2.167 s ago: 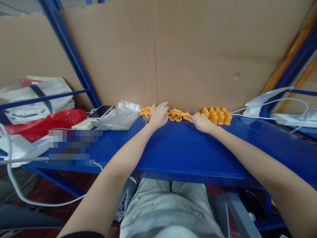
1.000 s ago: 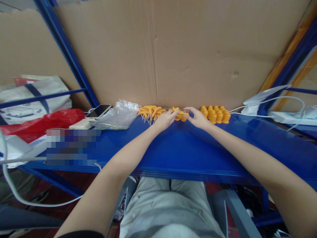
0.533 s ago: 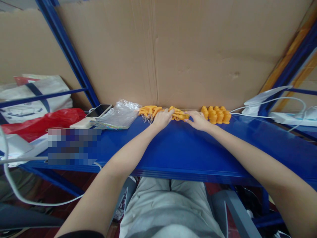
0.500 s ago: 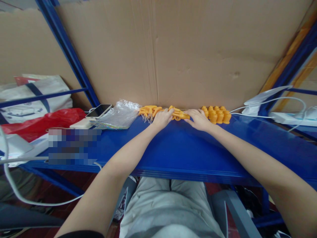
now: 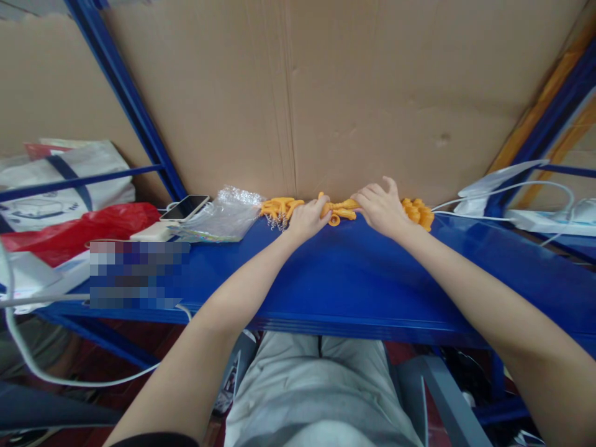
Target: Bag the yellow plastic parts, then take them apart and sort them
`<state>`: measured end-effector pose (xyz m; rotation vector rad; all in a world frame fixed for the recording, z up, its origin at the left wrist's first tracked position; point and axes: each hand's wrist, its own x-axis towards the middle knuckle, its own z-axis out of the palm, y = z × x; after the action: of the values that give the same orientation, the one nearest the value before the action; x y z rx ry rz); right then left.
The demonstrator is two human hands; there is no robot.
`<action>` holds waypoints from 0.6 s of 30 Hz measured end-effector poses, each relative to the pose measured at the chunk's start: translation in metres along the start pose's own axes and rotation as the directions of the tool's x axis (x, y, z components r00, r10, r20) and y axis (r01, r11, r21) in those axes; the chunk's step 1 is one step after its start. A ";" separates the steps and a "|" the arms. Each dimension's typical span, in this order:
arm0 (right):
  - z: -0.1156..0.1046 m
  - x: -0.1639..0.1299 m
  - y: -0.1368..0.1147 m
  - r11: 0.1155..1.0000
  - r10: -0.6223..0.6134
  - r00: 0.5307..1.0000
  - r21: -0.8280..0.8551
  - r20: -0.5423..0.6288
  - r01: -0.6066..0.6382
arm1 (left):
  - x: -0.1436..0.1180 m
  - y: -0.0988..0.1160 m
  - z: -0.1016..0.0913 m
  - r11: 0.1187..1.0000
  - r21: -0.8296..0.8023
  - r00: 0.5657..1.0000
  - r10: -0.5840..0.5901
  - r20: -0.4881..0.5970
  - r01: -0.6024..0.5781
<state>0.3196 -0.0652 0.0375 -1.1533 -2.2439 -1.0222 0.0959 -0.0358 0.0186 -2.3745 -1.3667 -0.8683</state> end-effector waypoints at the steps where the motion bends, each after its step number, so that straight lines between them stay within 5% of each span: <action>1: -0.001 0.000 0.001 1.000 -0.003 1.000 -0.020 -0.016 0.002 | 0.000 0.001 0.000 0.999 -0.032 1.000 -0.007 -0.006 0.007; 7: -0.008 -0.001 0.002 0.996 0.041 0.999 -0.079 0.018 -0.039 | 0.001 0.004 -0.001 0.975 -0.221 0.999 -0.034 -0.035 0.026; 12: -0.004 -0.003 0.005 0.996 0.040 0.998 -0.078 0.040 -0.037 | 0.004 0.003 0.004 0.938 -0.342 0.998 -0.048 0.044 0.060; 18: 0.005 -0.006 0.007 0.996 -0.064 0.998 -0.071 -0.012 0.063 | -0.002 0.003 0.001 0.982 -0.185 0.999 -0.038 0.016 0.041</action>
<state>0.3286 -0.0615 0.0332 -1.1058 -2.2628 -1.1391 0.0983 -0.0382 0.0171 -2.5004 -1.3980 -1.0352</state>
